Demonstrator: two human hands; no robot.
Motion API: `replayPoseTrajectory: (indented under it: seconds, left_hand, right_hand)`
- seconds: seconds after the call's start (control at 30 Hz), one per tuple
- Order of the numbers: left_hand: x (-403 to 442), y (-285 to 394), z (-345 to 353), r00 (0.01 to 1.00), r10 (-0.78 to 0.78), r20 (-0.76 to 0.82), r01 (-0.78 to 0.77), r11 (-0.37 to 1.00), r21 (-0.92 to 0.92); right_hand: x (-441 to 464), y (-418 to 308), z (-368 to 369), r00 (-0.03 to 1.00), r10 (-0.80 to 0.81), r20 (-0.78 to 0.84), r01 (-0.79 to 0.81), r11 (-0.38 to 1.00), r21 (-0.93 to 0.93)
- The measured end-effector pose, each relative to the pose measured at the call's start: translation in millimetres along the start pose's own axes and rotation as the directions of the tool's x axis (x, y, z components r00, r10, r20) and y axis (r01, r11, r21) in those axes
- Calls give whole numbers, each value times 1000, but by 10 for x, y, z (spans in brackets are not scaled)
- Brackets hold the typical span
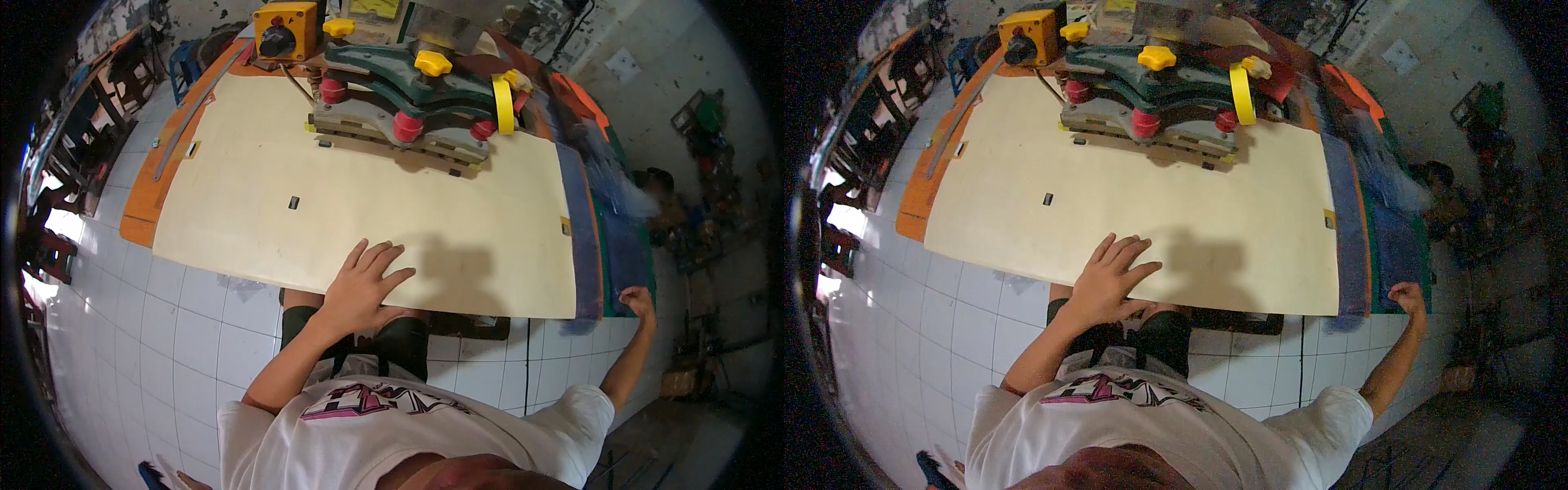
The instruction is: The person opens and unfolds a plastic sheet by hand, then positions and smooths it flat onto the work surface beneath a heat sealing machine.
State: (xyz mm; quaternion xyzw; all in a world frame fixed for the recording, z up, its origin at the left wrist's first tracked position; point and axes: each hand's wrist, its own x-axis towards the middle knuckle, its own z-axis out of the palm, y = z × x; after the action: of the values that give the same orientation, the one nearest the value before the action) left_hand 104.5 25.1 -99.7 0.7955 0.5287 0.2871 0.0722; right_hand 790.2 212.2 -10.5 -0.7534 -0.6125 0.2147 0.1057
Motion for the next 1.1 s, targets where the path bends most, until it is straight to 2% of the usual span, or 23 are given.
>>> replayPoseTrajectory:
  seconds: [0.1, 0.2, 0.27, 0.3, 0.37, 0.4, 0.43, 0.47, 0.6, 0.67, 0.7, 0.77, 0.8, 0.87, 0.9, 0.97, 1.0, 1.07, 1.1]
  left_hand:
    - [-7, 1, 7, 1000, 1, -8, -1, 1000, 5]
    - [-11, -5, 5, 1000, 14, -28, -14, 1000, 11]
    - [-16, -11, 1, 1000, 17, -19, -17, 1000, 3]
    - [-16, -17, 0, 1000, 11, -15, -11, 1000, 3]
    - [-17, -11, 10, 999, 19, -33, -19, 1000, 1]
    - [-27, -3, 9, 999, 19, -37, -19, 1000, 1]
    - [-21, 0, 1, 1000, 13, -19, -13, 1000, 6]
    - [-7, -7, -9, 1000, 8, 2, -8, 1000, 11]
    - [-14, -7, 6, 1000, 13, -23, -13, 1000, 25]
    - [-13, -11, 0, 1000, 16, -18, -15, 999, 28]
    - [-10, -9, 1, 1000, 15, -22, -14, 1000, 28]
    - [-8, -6, 3, 1000, 14, -14, -13, 1000, 24]
    - [-10, -7, 7, 1000, 12, -17, -12, 1000, 23]
    - [-18, -18, 20, 1000, 17, -17, -17, 1000, 20]
    - [-19, -15, 16, 1000, 16, -17, -16, 1000, 17]
    - [-26, -6, 0, 1000, 18, -21, -18, 1000, 25]
    - [-31, -1, 10, 1000, 14, -26, -14, 1000, 22]
    - [-36, -9, 17, 999, 17, -35, -16, 1000, 6]
    - [-34, -18, 10, 999, 15, -39, -15, 1000, 8]
  right_hand:
    - [77, 100, -5, 999, 30, -16, -30, 999, -22]
    - [376, 563, -66, 997, -60, -48, 58, 997, -55]
    - [570, 769, -71, 994, -45, -95, 27, 983, -184]
    - [571, 731, -39, 995, -45, -88, 28, 982, -184]
    - [564, 655, -23, 962, 98, -254, -79, 993, 86]
    - [525, 573, -5, 962, 95, -256, -76, 994, 84]
    - [499, 461, 13, 936, 74, -345, -131, 981, -144]
    - [457, 358, 39, 904, 37, -425, -204, 912, -356]
    - [408, 144, 50, 874, 117, -472, -319, 871, -374]
    - [680, 421, -13, 703, 208, -681, -497, 828, -260]
    - [673, 358, -72, 702, 204, -683, -495, 829, -261]
    - [656, 160, -210, 616, 56, -786, -491, 808, -327]
    - [799, 255, -336, 615, 53, -786, -489, 808, -329]
    - [1208, 668, -672, 723, 240, -648, -444, 879, -171]
    - [1217, 618, -721, 723, 239, -648, -446, 878, -173]
    - [1203, 468, -853, 596, 409, -691, -451, 882, 133]
    - [1267, 534, -897, 597, 403, -694, -448, 885, 128]
    - [1482, 743, -968, 694, 297, -656, -249, 954, 168]
    - [1387, 563, -939, 695, 293, -657, -245, 955, 167]
